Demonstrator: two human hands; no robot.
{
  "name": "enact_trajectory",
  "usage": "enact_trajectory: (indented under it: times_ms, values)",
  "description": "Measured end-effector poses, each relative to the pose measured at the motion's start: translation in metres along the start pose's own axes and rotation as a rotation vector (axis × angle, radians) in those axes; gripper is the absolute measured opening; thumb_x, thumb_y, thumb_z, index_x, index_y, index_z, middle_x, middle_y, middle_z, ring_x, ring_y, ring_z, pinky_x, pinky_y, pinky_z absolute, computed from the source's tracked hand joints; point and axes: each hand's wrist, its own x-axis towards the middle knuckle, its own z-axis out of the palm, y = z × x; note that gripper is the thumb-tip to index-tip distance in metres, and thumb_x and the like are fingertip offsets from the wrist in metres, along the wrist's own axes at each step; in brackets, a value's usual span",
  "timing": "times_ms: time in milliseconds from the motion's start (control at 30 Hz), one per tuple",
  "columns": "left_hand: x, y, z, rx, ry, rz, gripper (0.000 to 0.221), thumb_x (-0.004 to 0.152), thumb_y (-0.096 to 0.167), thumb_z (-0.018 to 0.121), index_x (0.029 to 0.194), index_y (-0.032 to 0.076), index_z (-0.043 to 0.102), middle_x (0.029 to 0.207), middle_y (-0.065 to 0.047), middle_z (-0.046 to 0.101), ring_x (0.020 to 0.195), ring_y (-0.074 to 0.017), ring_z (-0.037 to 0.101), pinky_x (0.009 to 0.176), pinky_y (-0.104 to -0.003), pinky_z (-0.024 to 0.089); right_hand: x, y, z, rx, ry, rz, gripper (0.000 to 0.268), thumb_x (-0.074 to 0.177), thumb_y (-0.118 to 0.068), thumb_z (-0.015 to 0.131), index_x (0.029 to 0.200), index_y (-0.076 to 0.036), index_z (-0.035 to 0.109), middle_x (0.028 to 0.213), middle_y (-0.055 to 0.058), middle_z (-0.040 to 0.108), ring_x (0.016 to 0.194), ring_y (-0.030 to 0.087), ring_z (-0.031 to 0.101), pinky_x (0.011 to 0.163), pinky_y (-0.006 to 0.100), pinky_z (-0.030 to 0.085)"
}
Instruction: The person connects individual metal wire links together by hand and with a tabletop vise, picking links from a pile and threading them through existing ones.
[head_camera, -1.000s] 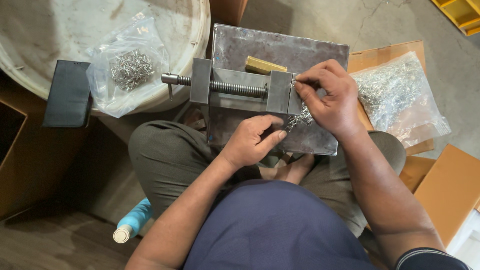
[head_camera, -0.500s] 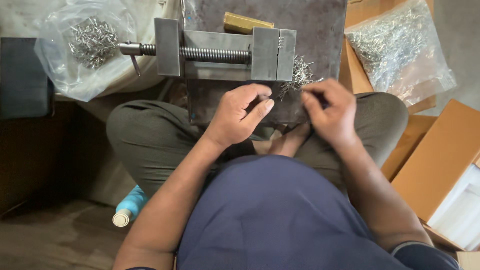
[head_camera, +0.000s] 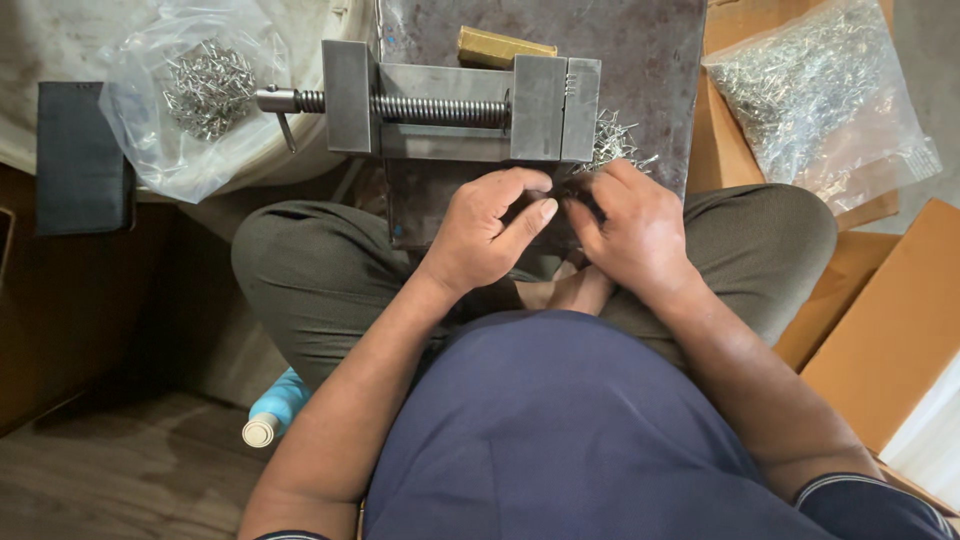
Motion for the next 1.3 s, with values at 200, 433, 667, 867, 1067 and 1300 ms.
enact_trajectory:
  times_ms: [200, 433, 667, 867, 1067, 1300]
  values:
    - [0.001, 0.001, 0.000, 0.014, -0.021, -0.024, 0.020, 0.100, 0.016, 0.069, 0.112, 0.000, 0.067, 0.095, -0.014, 0.072, 0.086, -0.0262, 0.072, 0.079, -0.034, 0.056, -0.003, 0.006, 0.007, -0.056, -0.005, 0.023, 0.009, 0.090, -0.011, 0.077, 0.095, -0.006, 0.071, 0.092, 0.012, 0.063, 0.079, 0.032, 0.066, 0.069, 0.042, 0.053]
    - [0.001, 0.003, 0.000, 0.125, -0.031, 0.013, 0.023, 0.097, 0.019, 0.071, 0.115, 0.003, 0.068, 0.094, -0.016, 0.071, 0.087, -0.0313, 0.069, 0.077, -0.038, 0.055, -0.008, 0.018, -0.004, 0.935, -0.101, 0.531, 0.009, 0.104, -0.012, 0.068, 0.106, -0.003, 0.066, 0.088, 0.006, 0.061, 0.071, 0.014, 0.055, 0.064, 0.027, 0.045]
    - [0.002, 0.000, 0.006, 0.231, -0.062, 0.145, 0.025, 0.099, 0.020, 0.067, 0.119, 0.007, 0.068, 0.096, -0.013, 0.073, 0.089, -0.0340, 0.069, 0.082, -0.043, 0.054, 0.007, 0.003, -0.013, 1.852, -0.222, 0.822, 0.014, 0.105, -0.016, 0.063, 0.104, -0.003, 0.061, 0.094, 0.006, 0.063, 0.077, 0.012, 0.056, 0.059, 0.023, 0.043]
    - [0.002, -0.004, 0.006, 0.209, -0.060, 0.142, 0.017, 0.100, 0.017, 0.065, 0.113, 0.006, 0.068, 0.091, -0.011, 0.072, 0.087, -0.0342, 0.068, 0.080, -0.045, 0.053, 0.011, -0.017, -0.008, 1.865, -0.253, 0.893, 0.013, 0.105, -0.017, 0.061, 0.102, -0.004, 0.060, 0.093, 0.006, 0.063, 0.075, 0.012, 0.054, 0.057, 0.022, 0.041]
    - [0.002, -0.007, 0.006, 0.214, -0.051, 0.150, 0.012, 0.099, 0.019, 0.067, 0.101, 0.007, 0.068, 0.088, -0.012, 0.070, 0.084, -0.0347, 0.066, 0.077, -0.045, 0.052, 0.007, -0.018, -0.001, 1.835, -0.184, 0.877, 0.015, 0.107, -0.019, 0.063, 0.103, -0.005, 0.060, 0.090, 0.004, 0.061, 0.072, 0.011, 0.053, 0.057, 0.023, 0.041]
    - [0.002, -0.008, 0.005, 0.224, -0.063, 0.135, 0.012, 0.099, 0.019, 0.065, 0.097, 0.007, 0.065, 0.085, -0.012, 0.068, 0.083, -0.0352, 0.065, 0.076, -0.046, 0.051, 0.004, -0.021, 0.006, 1.719, -0.094, 0.852, 0.012, 0.103, -0.017, 0.063, 0.102, -0.006, 0.060, 0.089, 0.002, 0.062, 0.069, 0.009, 0.053, 0.056, 0.023, 0.042]
